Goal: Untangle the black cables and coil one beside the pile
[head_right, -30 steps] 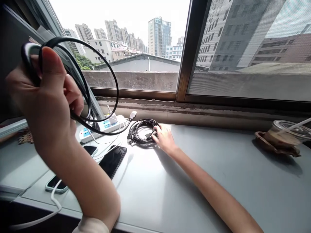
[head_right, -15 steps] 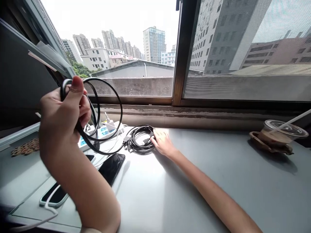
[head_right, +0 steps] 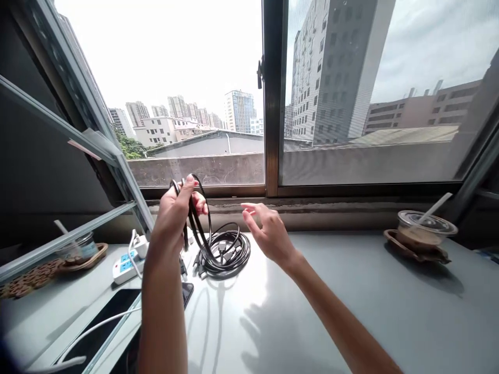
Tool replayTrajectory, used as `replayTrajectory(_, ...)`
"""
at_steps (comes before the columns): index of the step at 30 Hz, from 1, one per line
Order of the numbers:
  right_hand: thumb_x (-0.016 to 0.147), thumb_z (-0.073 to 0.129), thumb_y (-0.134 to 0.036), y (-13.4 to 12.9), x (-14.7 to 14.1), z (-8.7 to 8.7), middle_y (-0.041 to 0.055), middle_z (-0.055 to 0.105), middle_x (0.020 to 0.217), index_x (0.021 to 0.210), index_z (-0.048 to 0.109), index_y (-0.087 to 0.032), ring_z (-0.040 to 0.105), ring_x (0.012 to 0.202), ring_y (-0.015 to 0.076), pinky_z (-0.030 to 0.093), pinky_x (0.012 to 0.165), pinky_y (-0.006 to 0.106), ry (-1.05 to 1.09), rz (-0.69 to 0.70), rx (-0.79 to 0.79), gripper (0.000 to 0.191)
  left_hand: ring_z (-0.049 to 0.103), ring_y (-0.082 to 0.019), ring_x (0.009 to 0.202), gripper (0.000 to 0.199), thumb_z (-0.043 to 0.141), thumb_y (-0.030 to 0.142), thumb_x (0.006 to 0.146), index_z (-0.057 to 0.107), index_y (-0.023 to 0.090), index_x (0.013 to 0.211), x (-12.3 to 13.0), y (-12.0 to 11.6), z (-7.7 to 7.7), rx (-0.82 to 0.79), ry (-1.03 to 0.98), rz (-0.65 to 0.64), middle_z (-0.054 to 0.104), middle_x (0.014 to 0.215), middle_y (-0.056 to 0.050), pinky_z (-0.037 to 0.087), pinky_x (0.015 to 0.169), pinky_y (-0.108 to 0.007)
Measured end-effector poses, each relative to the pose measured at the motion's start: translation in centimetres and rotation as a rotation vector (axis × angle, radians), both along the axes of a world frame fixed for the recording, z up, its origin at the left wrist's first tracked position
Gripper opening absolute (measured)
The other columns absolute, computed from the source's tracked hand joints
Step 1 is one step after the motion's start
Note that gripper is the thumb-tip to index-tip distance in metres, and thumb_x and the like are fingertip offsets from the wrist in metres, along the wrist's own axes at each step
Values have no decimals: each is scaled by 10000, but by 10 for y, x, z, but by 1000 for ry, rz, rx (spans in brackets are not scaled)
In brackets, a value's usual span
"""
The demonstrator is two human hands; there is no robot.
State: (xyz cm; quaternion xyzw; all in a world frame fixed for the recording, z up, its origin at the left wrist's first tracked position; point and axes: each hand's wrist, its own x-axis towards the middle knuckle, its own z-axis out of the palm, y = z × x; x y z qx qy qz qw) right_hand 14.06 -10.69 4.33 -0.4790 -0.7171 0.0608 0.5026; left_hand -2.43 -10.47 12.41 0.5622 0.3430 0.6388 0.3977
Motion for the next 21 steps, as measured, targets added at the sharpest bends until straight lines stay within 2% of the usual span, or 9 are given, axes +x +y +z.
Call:
replayTrajectory(2,912,411,-458,-22,-3,17,42,664,968,1000,651,-194,618,915,165,469,830,296,36,153,-72,367,508,-82,482,281,555,442,834,492,177,768,12,-2,-3,16,39,-19,539,517,32,426,522,-212)
replayTrajectory(3,877,483,-466,-31,-5,23,35,666,949,1008,646,-198,622,888,162,480,807,287,47,197,-82,341,525,-89,496,279,545,452,835,495,178,837,19,-4,-5,17,45,-38,567,555,27,431,511,-209)
replayTrajectory(6,822,593,-386,-47,-10,29,36,665,946,1022,628,-188,619,823,145,499,753,268,95,244,-4,284,558,-107,505,335,503,495,840,471,196,986,37,-15,-8,2,35,-129,615,667,12,415,435,-203)
replayTrajectory(9,885,509,-340,-54,-7,34,41,657,953,1041,608,-179,616,694,101,503,626,226,213,369,-13,244,606,-115,592,306,484,483,851,500,195,952,46,-26,-8,51,47,-181,633,752,-9,448,480,-197)
replayTrajectory(12,931,416,-389,-65,6,43,48,650,962,1146,559,-194,606,565,73,463,482,189,361,463,-39,323,632,-120,690,237,490,399,864,548,170,850,41,-33,-4,138,71,-157,632,754,-24,474,568,-190)
replayTrajectory(14,944,373,-412,-74,19,49,50,657,922,1175,553,-201,591,498,70,438,423,181,417,455,-32,360,628,-119,618,229,487,387,865,558,170,854,30,-36,1,145,52,-159,617,716,-15,455,506,-192)
replayTrajectory(18,925,423,-414,-91,41,58,49,668,877,1145,596,-232,577,453,78,434,383,188,460,311,59,334,563,-113,410,296,509,465,837,568,180,890,7,-42,8,81,35,-201,575,637,8,336,335,-195)
replayTrajectory(21,912,433,-438,-102,39,59,58,667,885,1164,596,-257,586,464,100,418,345,198,477,278,127,350,592,-123,443,394,529,532,805,613,155,881,1,-44,8,35,73,-200,600,662,-22,392,368,-198)
